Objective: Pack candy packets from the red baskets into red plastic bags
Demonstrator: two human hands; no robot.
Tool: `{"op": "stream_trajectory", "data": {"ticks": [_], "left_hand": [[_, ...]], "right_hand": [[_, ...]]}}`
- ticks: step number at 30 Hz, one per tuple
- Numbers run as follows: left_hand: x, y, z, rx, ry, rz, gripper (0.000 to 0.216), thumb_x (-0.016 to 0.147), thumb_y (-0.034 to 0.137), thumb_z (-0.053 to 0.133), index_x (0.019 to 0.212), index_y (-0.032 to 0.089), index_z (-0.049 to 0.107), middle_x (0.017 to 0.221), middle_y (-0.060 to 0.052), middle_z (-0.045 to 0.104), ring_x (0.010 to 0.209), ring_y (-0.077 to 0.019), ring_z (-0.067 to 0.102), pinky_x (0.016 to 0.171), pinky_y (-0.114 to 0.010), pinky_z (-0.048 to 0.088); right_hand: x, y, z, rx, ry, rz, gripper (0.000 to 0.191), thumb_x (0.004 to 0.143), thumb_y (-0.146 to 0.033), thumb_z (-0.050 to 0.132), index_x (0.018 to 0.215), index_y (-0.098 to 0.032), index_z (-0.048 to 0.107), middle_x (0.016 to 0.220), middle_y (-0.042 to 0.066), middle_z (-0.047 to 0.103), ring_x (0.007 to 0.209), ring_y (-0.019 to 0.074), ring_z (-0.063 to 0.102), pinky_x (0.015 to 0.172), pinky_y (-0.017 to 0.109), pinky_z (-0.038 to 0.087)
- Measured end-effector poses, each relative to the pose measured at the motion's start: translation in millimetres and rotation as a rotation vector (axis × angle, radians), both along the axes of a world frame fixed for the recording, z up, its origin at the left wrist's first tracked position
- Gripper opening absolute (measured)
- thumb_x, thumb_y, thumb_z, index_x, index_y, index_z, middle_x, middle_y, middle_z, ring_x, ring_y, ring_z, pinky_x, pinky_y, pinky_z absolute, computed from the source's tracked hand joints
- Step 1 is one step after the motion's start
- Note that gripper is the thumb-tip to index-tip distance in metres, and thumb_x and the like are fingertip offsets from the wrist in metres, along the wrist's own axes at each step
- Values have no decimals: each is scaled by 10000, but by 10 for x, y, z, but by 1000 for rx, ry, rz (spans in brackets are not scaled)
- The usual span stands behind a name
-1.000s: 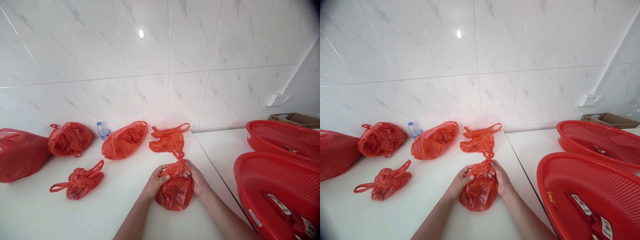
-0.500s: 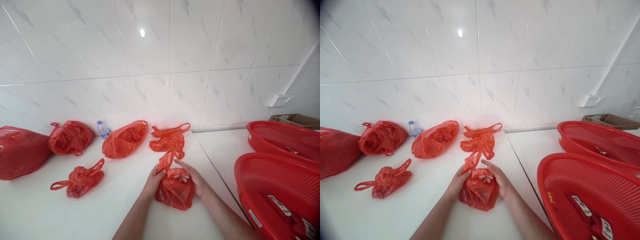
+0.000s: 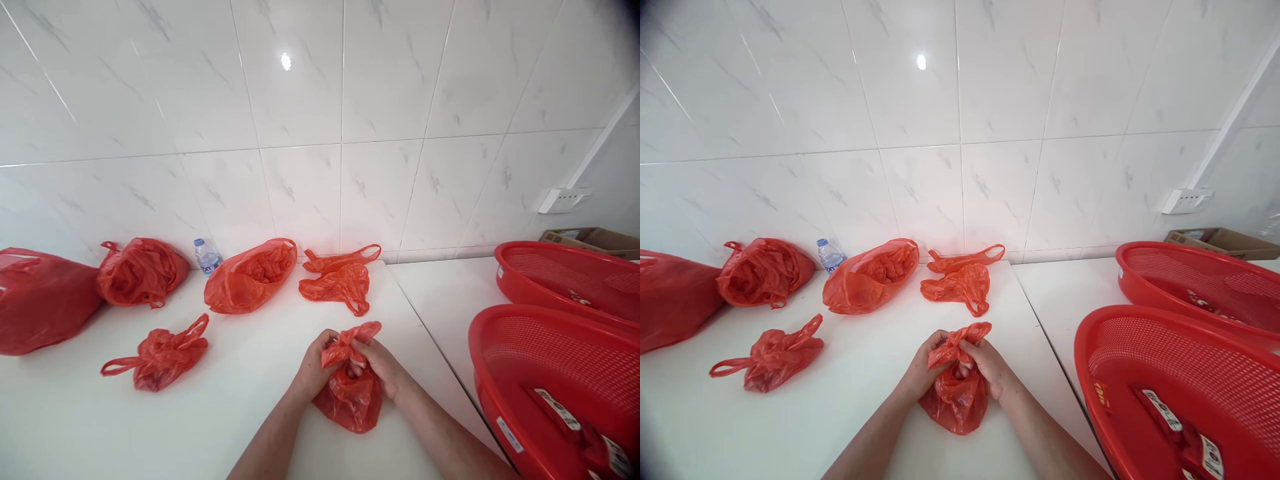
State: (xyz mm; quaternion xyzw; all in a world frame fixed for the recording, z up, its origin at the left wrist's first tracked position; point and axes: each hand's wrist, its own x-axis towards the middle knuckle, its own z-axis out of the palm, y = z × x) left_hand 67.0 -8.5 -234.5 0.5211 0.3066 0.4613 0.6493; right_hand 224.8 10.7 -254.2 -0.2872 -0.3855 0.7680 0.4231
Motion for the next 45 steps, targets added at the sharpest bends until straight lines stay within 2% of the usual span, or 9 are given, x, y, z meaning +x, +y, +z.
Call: {"op": "stream_trajectory", "data": {"ticks": [5, 11, 18, 21, 24, 28, 33, 39, 45], "left_hand": [[-15, 12, -30, 48, -7, 13, 712, 677, 277, 760, 1293, 218, 406, 891, -80, 689, 775, -220, 661, 797, -370, 476], [17, 10, 40, 20, -43, 33, 417, 848, 441, 535, 1151, 159, 586, 808, -85, 698, 766, -232, 650, 736, -339, 476], [37, 13, 126, 50, -22, 77, 333, 860, 434, 515, 909, 150, 683, 860, -90, 698, 801, -225, 621, 708, -300, 446], [16, 42, 77, 47, -9, 100, 326, 848, 440, 533, 909, 153, 674, 842, -81, 692, 776, -213, 612, 695, -289, 442], [-5, 75, 7, 38, 48, 137, 305, 850, 435, 533, 906, 159, 652, 844, -70, 679, 737, -189, 598, 698, -284, 446], [-19, 101, -69, 13, 81, 188, 279, 853, 433, 529, 953, 181, 593, 860, -45, 657, 724, -166, 591, 710, -283, 456], [-38, 116, -136, -44, 128, 233, 253, 829, 443, 559, 886, 204, 498, 724, 18, 597, 616, -120, 557, 595, -231, 434], [-22, 120, -153, -54, -2, 176, 288, 786, 368, 632, 824, 219, 388, 664, 57, 562, 520, -80, 508, 526, -199, 397], [9, 115, -178, -15, 66, 217, 242, 791, 311, 606, 822, 226, 381, 627, 73, 536, 502, -81, 477, 500, -194, 372]], "right_hand": [[-44, 28, -1, -63, 9, -87, 394, 777, -448, 644, 553, -193, 443, 455, -69, 378, 447, 90, 398, 525, 260, 366], [-82, -30, 86, 84, -72, -100, 353, 776, -438, 648, 588, -197, 472, 474, -64, 390, 452, 90, 384, 525, 258, 357], [29, 10, 82, -117, 214, 2, 510, 787, -665, 496, 831, -176, 633, 618, 9, 563, 600, 145, 526, 618, 283, 425], [41, 28, 69, -105, 239, 11, 487, 779, -630, 545, 902, -173, 658, 646, 13, 594, 640, 150, 556, 675, 295, 446], [45, 8, 83, -20, 127, 1, 333, 744, -433, 691, 953, -176, 665, 804, 36, 664, 755, 161, 604, 781, 317, 453], [51, -27, 138, 90, -27, -8, 390, 696, -304, 747, 1051, -207, 621, 997, 62, 676, 867, 190, 632, 841, 358, 454], [10, -3, 117, 223, -321, -138, 424, 688, -297, 724, 1072, -249, 551, 822, 1, 665, 721, 179, 630, 682, 320, 494], [-36, -8, 71, 355, -767, -398, 108, 763, -322, 580, 840, -247, 588, 716, -13, 646, 640, 175, 593, 547, 274, 442], [-42, -45, 101, 425, -757, -459, 153, 784, -238, 463, 804, -255, 613, 803, -17, 669, 722, 171, 602, 647, 283, 459]]}}
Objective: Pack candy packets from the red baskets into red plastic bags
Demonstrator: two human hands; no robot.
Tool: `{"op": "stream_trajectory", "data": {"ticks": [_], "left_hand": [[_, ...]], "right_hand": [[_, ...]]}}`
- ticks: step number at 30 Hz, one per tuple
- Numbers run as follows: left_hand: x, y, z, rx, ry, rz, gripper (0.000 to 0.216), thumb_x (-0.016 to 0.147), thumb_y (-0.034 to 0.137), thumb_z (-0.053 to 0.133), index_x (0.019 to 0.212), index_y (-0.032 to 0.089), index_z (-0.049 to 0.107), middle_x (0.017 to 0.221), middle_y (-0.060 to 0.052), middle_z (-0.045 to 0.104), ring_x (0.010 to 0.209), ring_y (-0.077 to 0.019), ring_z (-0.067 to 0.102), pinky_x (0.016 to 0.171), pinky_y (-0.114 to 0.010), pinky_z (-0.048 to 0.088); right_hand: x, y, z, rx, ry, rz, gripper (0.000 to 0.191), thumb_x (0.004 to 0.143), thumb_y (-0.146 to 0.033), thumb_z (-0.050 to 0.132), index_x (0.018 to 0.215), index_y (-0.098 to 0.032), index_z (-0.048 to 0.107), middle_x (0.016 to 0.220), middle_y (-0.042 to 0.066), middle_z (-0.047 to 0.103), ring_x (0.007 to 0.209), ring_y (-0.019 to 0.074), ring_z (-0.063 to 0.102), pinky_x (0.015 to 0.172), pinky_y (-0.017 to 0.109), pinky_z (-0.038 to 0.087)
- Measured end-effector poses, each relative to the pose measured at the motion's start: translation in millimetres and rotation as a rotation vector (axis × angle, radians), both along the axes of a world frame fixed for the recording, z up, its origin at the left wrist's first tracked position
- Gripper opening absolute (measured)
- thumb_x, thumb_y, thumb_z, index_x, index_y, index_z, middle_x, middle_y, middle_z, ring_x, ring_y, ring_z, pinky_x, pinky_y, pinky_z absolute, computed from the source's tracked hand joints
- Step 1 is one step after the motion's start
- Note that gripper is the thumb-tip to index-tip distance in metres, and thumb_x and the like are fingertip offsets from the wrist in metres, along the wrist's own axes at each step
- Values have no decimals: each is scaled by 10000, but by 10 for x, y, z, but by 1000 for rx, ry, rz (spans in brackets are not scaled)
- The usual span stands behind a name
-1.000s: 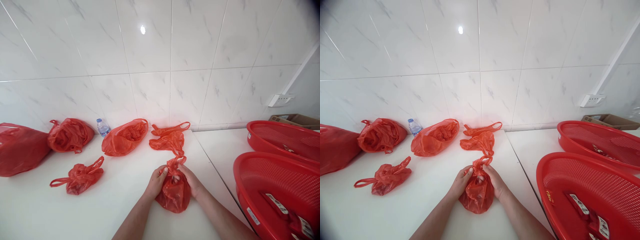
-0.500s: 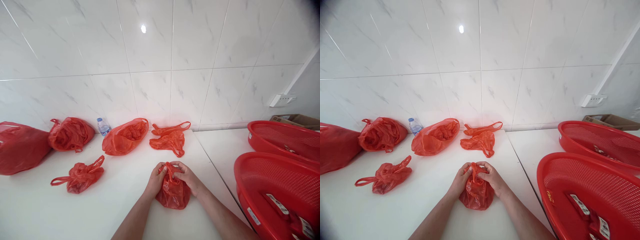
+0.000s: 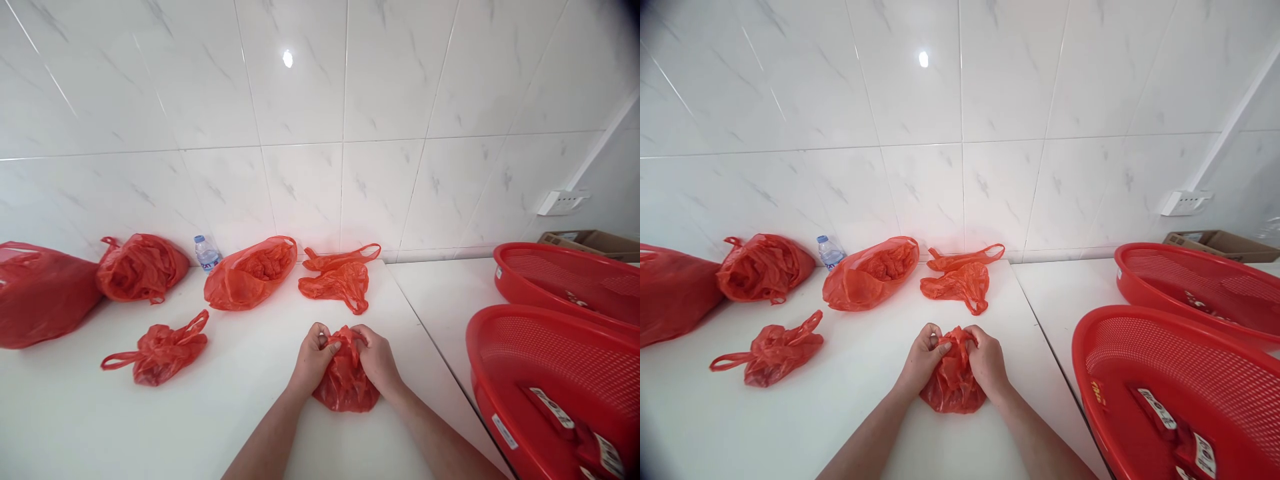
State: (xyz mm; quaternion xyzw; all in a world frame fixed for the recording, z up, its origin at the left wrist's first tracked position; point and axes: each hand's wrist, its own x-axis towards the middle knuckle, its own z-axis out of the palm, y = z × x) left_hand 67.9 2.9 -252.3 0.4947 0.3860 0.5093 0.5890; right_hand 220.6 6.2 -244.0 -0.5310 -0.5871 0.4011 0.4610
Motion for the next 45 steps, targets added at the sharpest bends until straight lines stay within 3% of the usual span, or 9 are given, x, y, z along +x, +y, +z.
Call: {"op": "stream_trajectory", "data": {"ticks": [5, 10, 16, 25, 33, 39, 45], "left_hand": [[-5, 8, -62, 75, 165, 103, 160, 778, 216, 568, 765, 213, 408, 636, 69, 505, 562, -78, 453, 536, -186, 359], [-26, 41, -113, 123, 239, 148, 113, 762, 173, 532, 745, 209, 426, 660, 57, 514, 592, -86, 459, 555, -192, 359], [-33, 42, -106, 112, 260, 178, 109, 765, 205, 535, 736, 208, 430, 647, 57, 498, 583, -89, 451, 553, -198, 362], [-19, 31, -63, 109, 300, 166, 59, 703, 159, 535, 699, 194, 488, 653, 44, 512, 603, -97, 459, 564, -201, 380], [-26, 34, -70, 117, 322, 198, 47, 713, 182, 527, 698, 195, 485, 662, 40, 520, 606, -99, 460, 564, -200, 376], [-25, 28, -64, 121, 350, 203, 51, 700, 147, 505, 687, 195, 496, 652, 43, 516, 604, -97, 457, 567, -198, 377], [-34, 39, -58, 108, 311, 211, 58, 717, 182, 545, 700, 194, 491, 653, 44, 509, 597, -97, 454, 561, -200, 381]], "right_hand": [[-11, 42, -46, -22, 170, 69, 206, 765, -205, 421, 806, -230, 622, 825, 3, 672, 745, 176, 603, 666, 284, 473], [32, 74, -59, -71, 123, -3, 261, 749, -239, 490, 985, -252, 601, 900, 7, 677, 775, 186, 614, 665, 289, 471], [61, 97, -67, -45, 70, 63, 93, 729, -242, 517, 664, -207, 573, 657, -22, 599, 622, 147, 527, 545, 242, 404], [82, 127, -73, -54, 216, 110, 207, 718, -190, 479, 841, -211, 644, 873, 16, 684, 804, 181, 614, 717, 280, 466], [75, 118, -37, -94, 208, 97, 105, 704, -231, 530, 736, -197, 623, 702, -10, 641, 642, 154, 553, 579, 258, 434], [124, 90, 34, -173, 304, 213, 180, 692, -242, 559, 853, -204, 629, 829, 13, 673, 757, 182, 610, 697, 293, 472], [155, 56, 95, -225, 419, 343, 190, 717, -280, 612, 890, -201, 620, 838, 9, 664, 761, 171, 607, 718, 291, 464]]}}
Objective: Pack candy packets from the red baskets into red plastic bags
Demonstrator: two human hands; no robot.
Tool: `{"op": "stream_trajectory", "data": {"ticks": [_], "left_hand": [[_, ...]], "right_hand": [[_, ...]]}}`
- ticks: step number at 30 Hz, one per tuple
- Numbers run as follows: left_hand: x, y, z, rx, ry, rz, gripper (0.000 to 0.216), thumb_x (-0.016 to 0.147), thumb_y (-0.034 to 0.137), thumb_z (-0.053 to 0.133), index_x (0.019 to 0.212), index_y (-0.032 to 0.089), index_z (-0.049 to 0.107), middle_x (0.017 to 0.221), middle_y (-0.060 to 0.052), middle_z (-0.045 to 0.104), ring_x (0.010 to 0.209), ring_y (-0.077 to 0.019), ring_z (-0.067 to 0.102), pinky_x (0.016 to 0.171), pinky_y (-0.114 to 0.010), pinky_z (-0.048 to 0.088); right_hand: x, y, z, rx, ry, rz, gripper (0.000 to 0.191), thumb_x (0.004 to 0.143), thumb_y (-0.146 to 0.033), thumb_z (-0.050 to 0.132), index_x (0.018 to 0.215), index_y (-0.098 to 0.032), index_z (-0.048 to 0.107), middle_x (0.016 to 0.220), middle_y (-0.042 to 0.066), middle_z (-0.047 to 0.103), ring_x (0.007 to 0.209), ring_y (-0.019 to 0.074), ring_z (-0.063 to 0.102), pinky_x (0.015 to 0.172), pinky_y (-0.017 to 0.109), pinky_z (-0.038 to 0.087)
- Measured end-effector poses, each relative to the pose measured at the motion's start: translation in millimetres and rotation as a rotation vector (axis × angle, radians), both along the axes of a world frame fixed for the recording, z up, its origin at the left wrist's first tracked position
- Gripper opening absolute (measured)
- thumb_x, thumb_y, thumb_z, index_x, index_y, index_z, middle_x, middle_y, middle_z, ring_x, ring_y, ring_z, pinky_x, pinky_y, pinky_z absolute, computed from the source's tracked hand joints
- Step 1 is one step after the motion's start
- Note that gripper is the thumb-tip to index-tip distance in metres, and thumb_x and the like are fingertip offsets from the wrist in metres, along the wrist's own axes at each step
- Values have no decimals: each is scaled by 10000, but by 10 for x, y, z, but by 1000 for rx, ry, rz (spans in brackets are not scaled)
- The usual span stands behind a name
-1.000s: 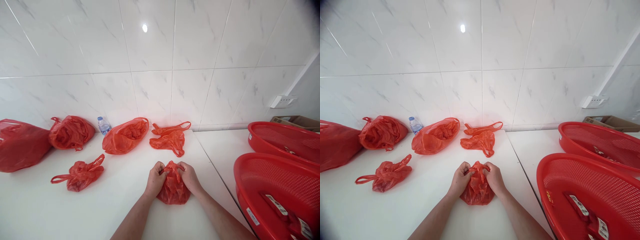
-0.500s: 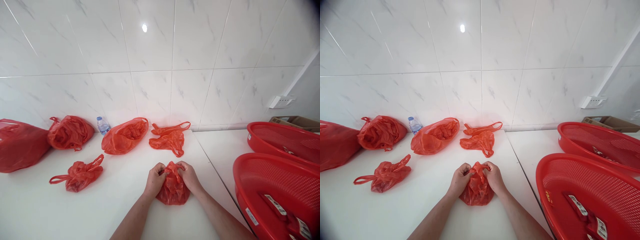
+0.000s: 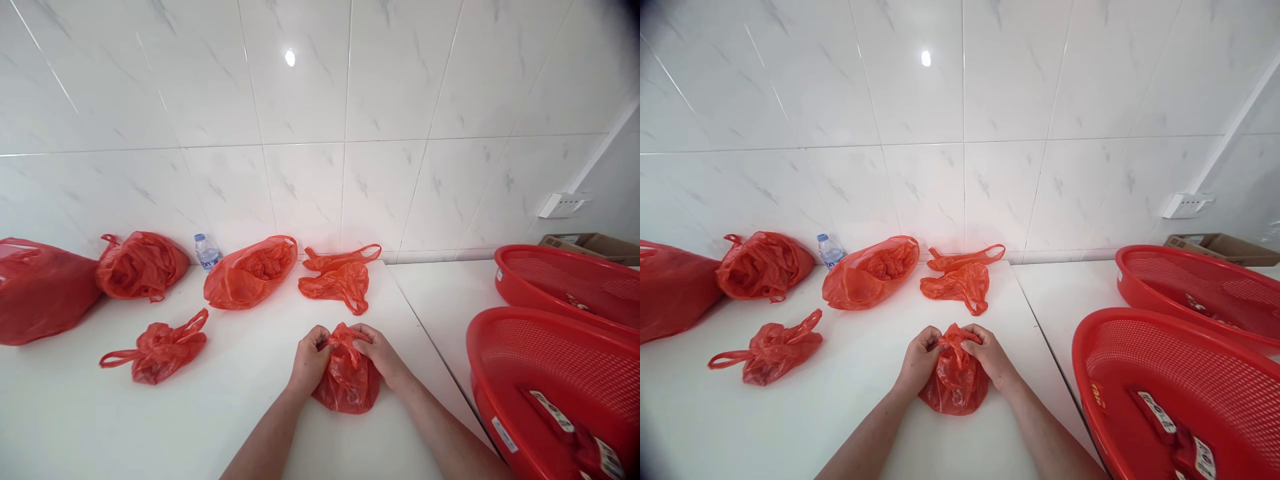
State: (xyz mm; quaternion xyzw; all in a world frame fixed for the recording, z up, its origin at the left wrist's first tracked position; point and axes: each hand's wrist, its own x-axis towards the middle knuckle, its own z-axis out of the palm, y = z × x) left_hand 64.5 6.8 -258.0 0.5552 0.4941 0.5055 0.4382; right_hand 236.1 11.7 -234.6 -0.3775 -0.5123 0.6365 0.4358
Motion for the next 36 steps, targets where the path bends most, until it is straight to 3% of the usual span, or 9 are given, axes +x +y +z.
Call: {"op": "stream_trajectory", "data": {"ticks": [7, 13, 17, 20, 23, 26, 29, 31, 36], "left_hand": [[-11, 9, -13, 3, -46, 19, 87, 735, 208, 553, 706, 202, 471, 660, 51, 521, 604, -99, 481, 574, -203, 392], [-37, 24, -23, 23, -53, 119, 118, 757, 269, 567, 718, 208, 473, 650, 51, 525, 592, -102, 480, 582, -207, 402], [-40, 29, -21, 35, -58, 162, 128, 756, 294, 577, 735, 207, 487, 656, 41, 524, 597, -109, 489, 580, -214, 410], [-31, 28, -13, 38, -68, 180, 130, 747, 295, 586, 739, 205, 493, 650, 39, 518, 591, -110, 483, 574, -215, 412], [-18, 16, 2, 38, -62, 173, 135, 746, 298, 586, 729, 204, 490, 643, 40, 514, 578, -106, 472, 566, -212, 406], [-3, -15, 31, 53, -50, 123, 120, 752, 275, 567, 712, 204, 480, 638, 43, 510, 579, -102, 463, 566, -208, 396], [16, -57, 68, 75, -2, 56, 73, 736, 224, 545, 699, 203, 486, 648, 39, 518, 607, -108, 476, 583, -211, 394], [28, -80, 87, 74, 37, 27, 46, 714, 200, 539, 693, 202, 498, 652, 37, 527, 613, -111, 479, 587, -213, 393], [44, -89, 84, 57, 81, 36, 45, 691, 160, 504, 692, 204, 516, 667, 34, 554, 627, -116, 498, 594, -216, 393]], "right_hand": [[56, -11, 75, -21, 33, 117, 365, 706, -369, 682, 1028, -208, 617, 975, 49, 679, 879, 208, 632, 813, 342, 468], [69, 9, 76, -22, 65, 183, 520, 648, -417, 758, 1096, -205, 602, 1057, 78, 661, 945, 234, 632, 882, 398, 457], [86, 19, 76, -21, 66, 220, 560, 624, -419, 771, 1106, -196, 593, 1043, 74, 660, 940, 230, 629, 883, 396, 454], [79, 27, 65, -36, 2, 222, 496, 607, -420, 773, 1009, -181, 610, 936, 46, 667, 858, 209, 633, 827, 361, 467], [28, 43, 5, -27, -103, 124, 300, 624, -371, 743, 781, -178, 576, 713, -24, 619, 662, 151, 587, 663, 281, 455], [-55, 61, -77, 14, -161, -82, 196, 662, -290, 659, 663, -196, 488, 591, -70, 527, 556, 108, 496, 548, 228, 390], [-123, 68, -126, -6, -148, -220, 85, 676, -250, 584, 727, -211, 527, 615, -53, 559, 563, 123, 511, 531, 233, 399], [-142, 69, -133, -16, -113, -256, 128, 671, -234, 549, 795, -216, 573, 691, -20, 621, 613, 149, 557, 562, 255, 437], [-79, 82, -118, -46, -17, -192, 211, 641, -202, 539, 834, -211, 624, 813, 22, 683, 730, 187, 623, 662, 304, 490]]}}
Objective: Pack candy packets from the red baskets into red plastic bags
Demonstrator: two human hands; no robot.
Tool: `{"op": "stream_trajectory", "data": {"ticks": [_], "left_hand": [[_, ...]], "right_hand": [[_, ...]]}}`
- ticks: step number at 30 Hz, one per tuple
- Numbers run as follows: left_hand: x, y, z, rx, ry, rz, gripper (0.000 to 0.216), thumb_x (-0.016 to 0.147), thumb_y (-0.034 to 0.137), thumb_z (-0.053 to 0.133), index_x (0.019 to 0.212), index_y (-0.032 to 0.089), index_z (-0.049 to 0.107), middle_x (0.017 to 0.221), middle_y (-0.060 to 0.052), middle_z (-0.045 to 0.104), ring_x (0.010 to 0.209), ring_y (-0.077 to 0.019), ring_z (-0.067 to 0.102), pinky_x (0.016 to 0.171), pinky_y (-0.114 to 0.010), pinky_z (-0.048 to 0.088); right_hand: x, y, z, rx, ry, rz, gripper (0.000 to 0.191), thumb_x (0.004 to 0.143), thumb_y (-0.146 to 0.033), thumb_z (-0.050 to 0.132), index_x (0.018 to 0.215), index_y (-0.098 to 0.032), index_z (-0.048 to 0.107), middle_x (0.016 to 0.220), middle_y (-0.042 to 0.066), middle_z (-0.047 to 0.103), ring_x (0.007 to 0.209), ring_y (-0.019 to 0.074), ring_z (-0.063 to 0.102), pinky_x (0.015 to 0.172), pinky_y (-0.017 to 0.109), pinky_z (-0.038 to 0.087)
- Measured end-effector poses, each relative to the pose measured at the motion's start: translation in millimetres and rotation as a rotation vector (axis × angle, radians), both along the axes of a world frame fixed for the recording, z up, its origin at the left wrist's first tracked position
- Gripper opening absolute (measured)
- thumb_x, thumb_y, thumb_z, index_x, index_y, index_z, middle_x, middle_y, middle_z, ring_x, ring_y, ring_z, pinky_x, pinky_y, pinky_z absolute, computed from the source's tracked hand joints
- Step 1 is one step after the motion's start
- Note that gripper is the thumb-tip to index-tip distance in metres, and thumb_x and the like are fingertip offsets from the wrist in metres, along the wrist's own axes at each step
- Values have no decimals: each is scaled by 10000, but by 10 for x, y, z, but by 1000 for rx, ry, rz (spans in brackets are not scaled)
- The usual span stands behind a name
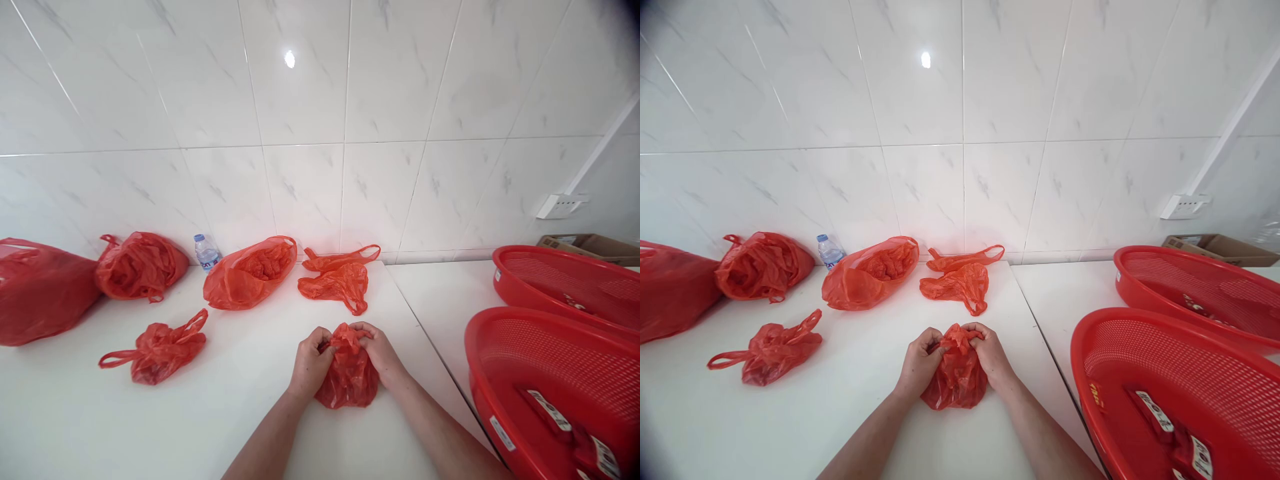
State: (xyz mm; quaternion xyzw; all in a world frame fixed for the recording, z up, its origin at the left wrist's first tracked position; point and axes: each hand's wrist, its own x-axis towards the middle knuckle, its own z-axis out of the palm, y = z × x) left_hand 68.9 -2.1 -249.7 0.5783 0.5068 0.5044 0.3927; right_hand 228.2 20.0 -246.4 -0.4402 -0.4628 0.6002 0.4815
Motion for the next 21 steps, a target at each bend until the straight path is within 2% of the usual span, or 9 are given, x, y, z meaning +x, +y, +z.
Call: {"op": "stream_trajectory", "data": {"ticks": [4, 8, 11, 14, 16, 18, 21], "left_hand": [[-9, 17, -15, -8, 4, -9, 61, 696, 154, 498, 699, 206, 531, 672, 34, 568, 632, -120, 509, 590, -217, 393], [-25, 27, -21, 9, -1, 19, 51, 712, 161, 504, 702, 206, 525, 670, 36, 563, 632, -120, 504, 591, -218, 396], [-34, 32, -20, 28, 11, 52, 33, 740, 189, 516, 715, 208, 528, 684, 31, 571, 632, -124, 509, 608, -230, 411], [-73, 48, -4, 69, 23, 88, 43, 756, 197, 520, 726, 210, 548, 737, 15, 599, 668, -137, 536, 646, -252, 428], [-141, 76, 17, 140, 2, 170, 51, 762, 197, 524, 726, 210, 557, 821, -3, 621, 760, -152, 561, 713, -266, 435], [-241, 116, 33, 200, -48, 312, 51, 776, 228, 539, 736, 208, 565, 921, -17, 623, 868, -163, 567, 786, -277, 428], [-389, 177, 29, 185, -152, 510, 102, 783, 306, 568, 760, 206, 564, 892, -9, 609, 864, -158, 565, 797, -283, 432]], "right_hand": [[101, 21, 2, -71, 117, 97, 263, 630, -208, 613, 892, -207, 638, 853, 36, 698, 764, 207, 649, 715, 343, 500], [180, 40, -8, -98, 322, 120, 371, 666, -274, 674, 1025, -201, 620, 968, 56, 689, 844, 208, 650, 800, 355, 486], [216, 73, -36, -96, 445, 112, 313, 708, -330, 682, 990, -217, 608, 926, 28, 685, 804, 181, 644, 797, 338, 477], [250, 131, -76, -108, 478, 65, 280, 676, -317, 724, 901, -246, 573, 832, -6, 680, 729, 169, 632, 727, 323, 477], [286, 179, -98, -94, 493, 9, 283, 652, -309, 746, 849, -252, 550, 788, -16, 669, 701, 168, 623, 689, 318, 480], [333, 231, -116, -77, 497, -73, 289, 625, -288, 765, 800, -252, 537, 765, -17, 657, 693, 166, 618, 668, 315, 492], [411, 297, -139, -64, 471, -209, 299, 580, -250, 786, 738, -250, 531, 753, -10, 648, 707, 175, 625, 653, 326, 523]]}}
